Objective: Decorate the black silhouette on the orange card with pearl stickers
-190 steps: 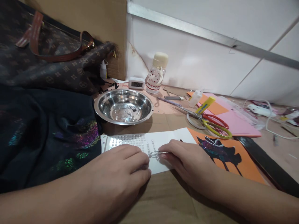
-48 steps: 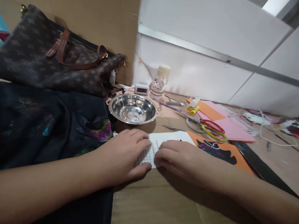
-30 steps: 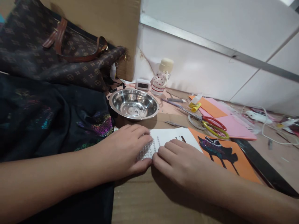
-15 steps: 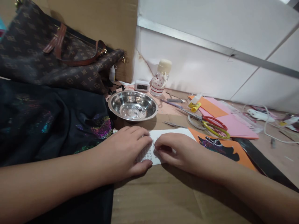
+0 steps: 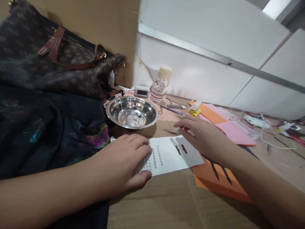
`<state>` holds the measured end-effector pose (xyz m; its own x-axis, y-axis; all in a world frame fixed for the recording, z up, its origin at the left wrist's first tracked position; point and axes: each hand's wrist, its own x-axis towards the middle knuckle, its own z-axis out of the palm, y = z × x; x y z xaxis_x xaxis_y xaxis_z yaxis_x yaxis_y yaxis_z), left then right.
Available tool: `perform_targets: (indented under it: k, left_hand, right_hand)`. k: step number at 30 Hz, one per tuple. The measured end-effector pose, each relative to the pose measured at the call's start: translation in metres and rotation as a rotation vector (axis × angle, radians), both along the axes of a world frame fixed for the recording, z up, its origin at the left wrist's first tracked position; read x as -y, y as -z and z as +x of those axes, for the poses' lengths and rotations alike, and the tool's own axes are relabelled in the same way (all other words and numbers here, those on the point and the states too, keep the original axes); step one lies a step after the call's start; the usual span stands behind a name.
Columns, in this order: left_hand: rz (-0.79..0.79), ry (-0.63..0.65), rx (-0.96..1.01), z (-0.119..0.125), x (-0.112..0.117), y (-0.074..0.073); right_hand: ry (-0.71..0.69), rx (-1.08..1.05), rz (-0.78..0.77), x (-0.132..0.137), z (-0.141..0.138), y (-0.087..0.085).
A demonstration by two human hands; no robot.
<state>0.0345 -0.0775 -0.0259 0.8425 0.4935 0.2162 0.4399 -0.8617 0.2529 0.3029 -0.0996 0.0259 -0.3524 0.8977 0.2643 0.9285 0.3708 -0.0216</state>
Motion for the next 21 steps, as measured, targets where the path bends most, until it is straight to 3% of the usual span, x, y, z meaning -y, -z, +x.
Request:
perform_targets:
  k: [4,9,14,16,19,21]
  left_hand:
    - [-0.009,-0.009,0.018,0.000,0.001,0.002]
    - [0.007,-0.008,0.014,0.001,0.000,0.003]
    - [0.004,-0.006,-0.003,0.001,0.000,0.002]
    - [0.000,0.002,-0.007,0.000,0.001,0.001]
    - [-0.002,0.017,0.003,-0.001,0.001,0.001]
    - [0.005,0.021,0.007,-0.002,0.000,0.001]
  right_hand:
    - [0.069,0.004,-0.164,-0.014,0.013,0.010]
    - [0.072,-0.043,-0.132,-0.028,0.009,0.034]
    - [0.148,-0.140,0.001,-0.010,-0.005,0.023]
    - [0.067,-0.200,0.018,0.009,-0.016,0.016]
    - [-0.197,-0.145,-0.180,0.035,-0.032,0.017]
    - [-0.239,-0.080,-0.273,0.044,-0.038,0.022]
